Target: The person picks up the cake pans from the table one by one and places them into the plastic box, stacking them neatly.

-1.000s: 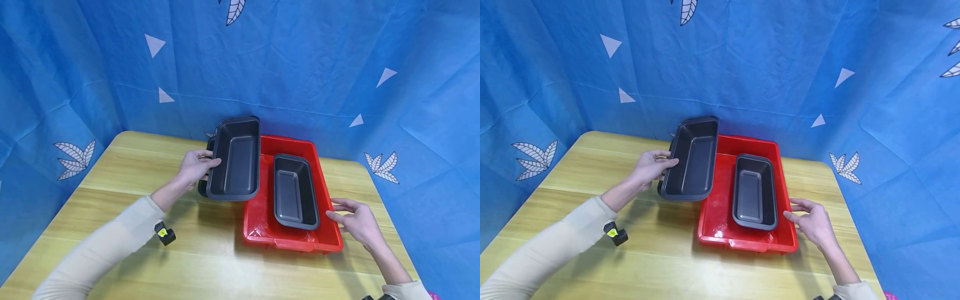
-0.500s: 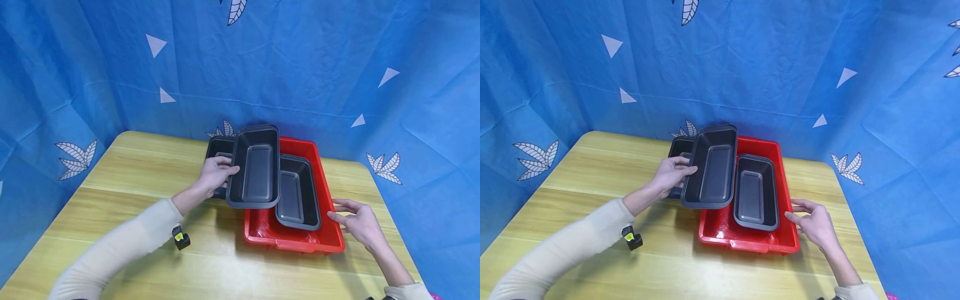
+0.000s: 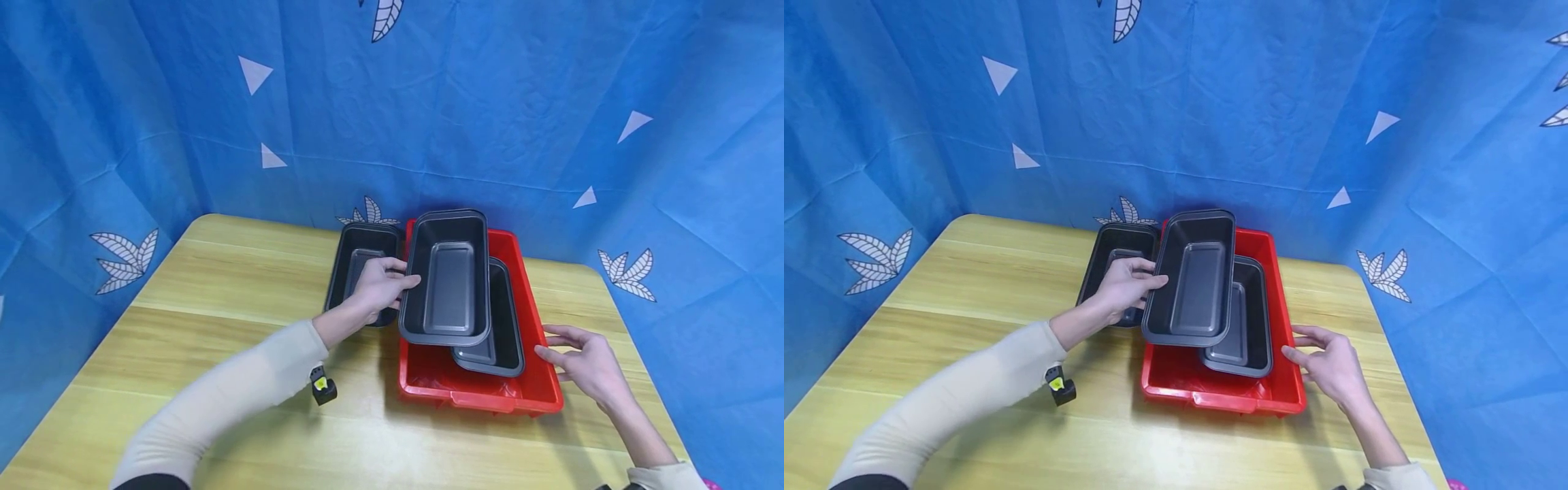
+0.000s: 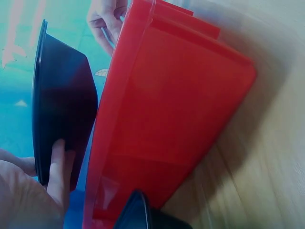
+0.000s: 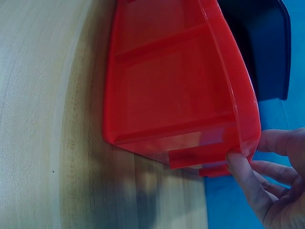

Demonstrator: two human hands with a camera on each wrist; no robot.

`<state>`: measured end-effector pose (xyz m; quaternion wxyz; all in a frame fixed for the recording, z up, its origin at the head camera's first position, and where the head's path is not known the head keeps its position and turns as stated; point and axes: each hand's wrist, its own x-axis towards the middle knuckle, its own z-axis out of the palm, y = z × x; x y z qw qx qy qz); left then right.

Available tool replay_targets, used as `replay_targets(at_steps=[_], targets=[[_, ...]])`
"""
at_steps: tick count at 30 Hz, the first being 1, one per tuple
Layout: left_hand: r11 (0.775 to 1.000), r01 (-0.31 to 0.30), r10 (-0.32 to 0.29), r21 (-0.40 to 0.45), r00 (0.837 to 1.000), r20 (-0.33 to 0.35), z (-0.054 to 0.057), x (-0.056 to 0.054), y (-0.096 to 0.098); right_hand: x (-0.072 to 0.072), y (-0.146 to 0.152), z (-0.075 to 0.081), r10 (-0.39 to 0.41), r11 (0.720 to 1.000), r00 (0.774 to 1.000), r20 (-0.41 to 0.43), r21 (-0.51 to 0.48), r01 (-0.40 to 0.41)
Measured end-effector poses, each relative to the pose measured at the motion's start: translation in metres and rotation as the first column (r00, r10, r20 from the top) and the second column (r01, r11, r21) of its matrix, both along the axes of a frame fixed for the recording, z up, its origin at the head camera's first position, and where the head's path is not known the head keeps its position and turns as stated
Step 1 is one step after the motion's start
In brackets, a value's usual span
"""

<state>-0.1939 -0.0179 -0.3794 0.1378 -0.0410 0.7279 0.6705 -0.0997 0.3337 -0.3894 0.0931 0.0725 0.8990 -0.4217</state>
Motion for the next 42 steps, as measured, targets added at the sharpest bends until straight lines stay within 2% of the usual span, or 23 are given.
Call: replay_targets(at_steps=[9,15,24,42], targets=[[1.000,0.025,-0.026,0.017,0.999,0.021,-0.004,-0.001,0.022,0.000,-0.001,0.000,0.001,1.000,1.000,0.005,-0.011,-0.001],[0.999,0.043,-0.044,0.032,0.998,0.041,-0.007,-0.002,0.035,0.002,0.004,0.000,-0.021,0.999,0.999,0.031,0.027,0.020],[0.998,0.050,-0.052,0.048,0.998,0.047,-0.009,-0.005,0.043,-0.001,0.002,0.000,-0.013,0.999,0.999,0.030,0.030,0.012],[0.996,0.085,-0.083,-0.022,0.993,0.085,-0.011,-0.003,0.071,-0.003,0.000,0.000,-0.013,0.999,1.000,0.027,0.029,0.012]])
